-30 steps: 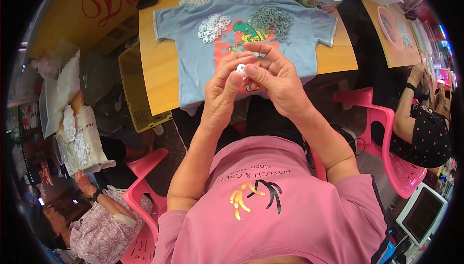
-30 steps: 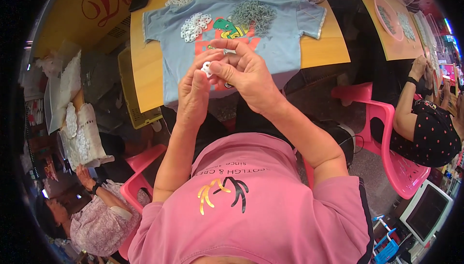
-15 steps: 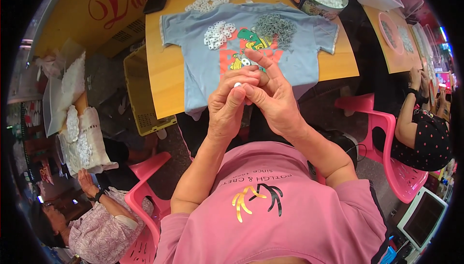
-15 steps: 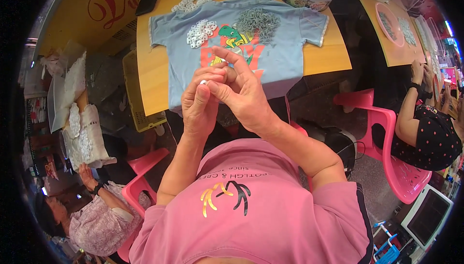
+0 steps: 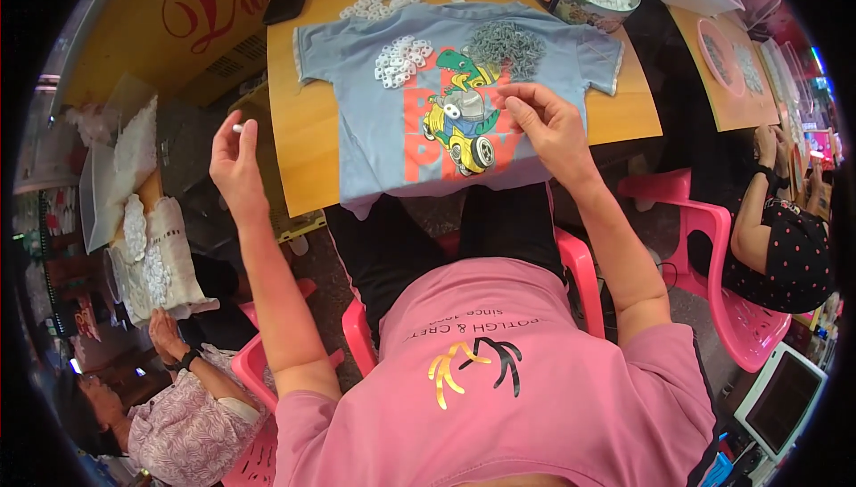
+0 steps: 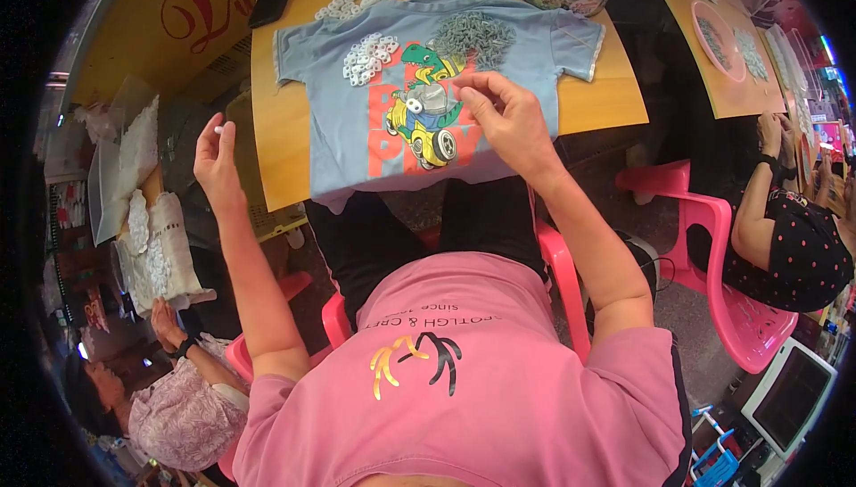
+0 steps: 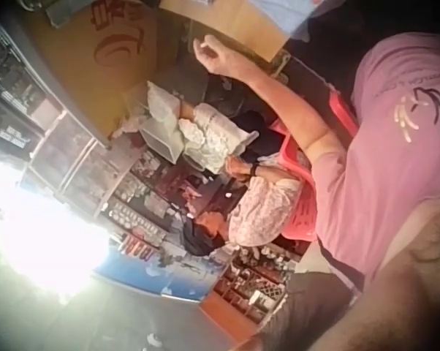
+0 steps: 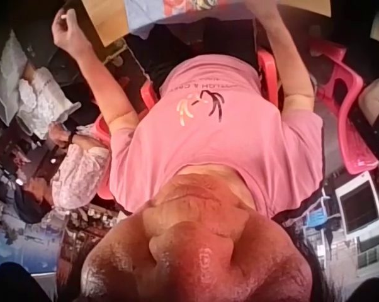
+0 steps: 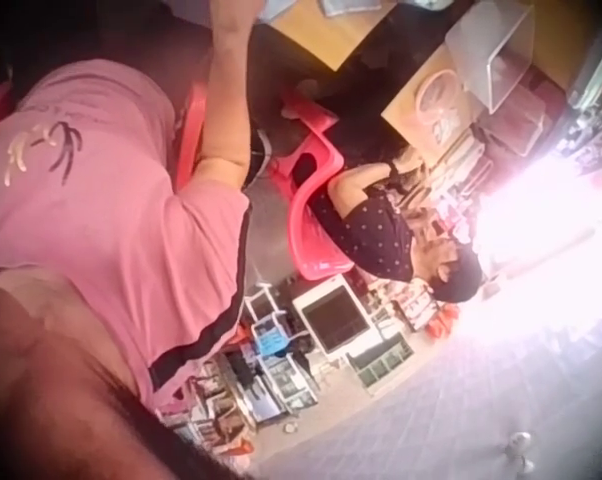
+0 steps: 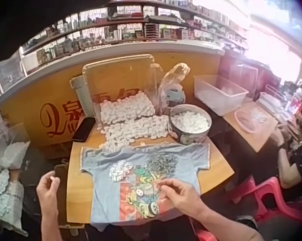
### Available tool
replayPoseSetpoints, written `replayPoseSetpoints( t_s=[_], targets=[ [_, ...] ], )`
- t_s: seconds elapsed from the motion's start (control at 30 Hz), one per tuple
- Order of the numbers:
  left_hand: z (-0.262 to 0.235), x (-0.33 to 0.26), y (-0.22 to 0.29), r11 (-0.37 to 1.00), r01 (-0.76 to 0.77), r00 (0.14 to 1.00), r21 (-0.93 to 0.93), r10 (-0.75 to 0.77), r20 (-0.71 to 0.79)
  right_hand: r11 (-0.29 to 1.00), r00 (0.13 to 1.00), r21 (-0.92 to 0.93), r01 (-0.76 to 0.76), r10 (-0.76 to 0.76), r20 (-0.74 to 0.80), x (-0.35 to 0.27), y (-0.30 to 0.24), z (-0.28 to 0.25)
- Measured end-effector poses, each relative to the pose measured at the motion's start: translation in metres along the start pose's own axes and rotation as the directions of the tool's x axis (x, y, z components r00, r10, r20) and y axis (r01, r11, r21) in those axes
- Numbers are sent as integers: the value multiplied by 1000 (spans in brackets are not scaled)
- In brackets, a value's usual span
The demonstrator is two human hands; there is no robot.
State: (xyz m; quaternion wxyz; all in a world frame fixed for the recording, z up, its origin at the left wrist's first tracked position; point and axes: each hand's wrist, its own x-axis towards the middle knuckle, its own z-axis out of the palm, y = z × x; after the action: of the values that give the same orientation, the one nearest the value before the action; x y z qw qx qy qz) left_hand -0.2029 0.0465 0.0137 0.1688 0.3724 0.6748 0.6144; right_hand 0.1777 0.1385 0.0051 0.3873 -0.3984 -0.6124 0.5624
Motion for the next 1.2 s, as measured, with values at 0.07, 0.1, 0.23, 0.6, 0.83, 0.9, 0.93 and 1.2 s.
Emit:
replayPoseSetpoints(
  t_s=[0.07,0.1,0.23,0.6,0.83,0.9,0.93,1.2],
  targets=[
    [-18,11,-23,997,26,1000,79,-28,12,996,999,-70,47,-47,-9,4,1,2],
    [-17,8,-21,960,-22,998,278,36,-45,991,999,-129,45,-45,-3,5,1,3],
    [10,-13,-14,988,-57,998,141,60,-14,891,974,-396,223,-217,62,23,-3,21],
    [107,-106,34,975,5,948,-223,66,312,544,924,-782,304,-369,103,94,6,66],
    [118,-111,28,965,-4,936,-262,95,338,510,913,-794,331,-385,134,95,9,72],
    [119,-110,27,964,-62,935,-258,147,324,504,906,-791,346,-398,143,96,10,74],
    [120,-109,31,966,12,933,-258,81,349,507,906,-789,347,-398,143,97,10,74],
    [122,-109,36,966,161,910,-202,-66,409,466,913,-806,365,-349,212,105,7,70]
  ],
)
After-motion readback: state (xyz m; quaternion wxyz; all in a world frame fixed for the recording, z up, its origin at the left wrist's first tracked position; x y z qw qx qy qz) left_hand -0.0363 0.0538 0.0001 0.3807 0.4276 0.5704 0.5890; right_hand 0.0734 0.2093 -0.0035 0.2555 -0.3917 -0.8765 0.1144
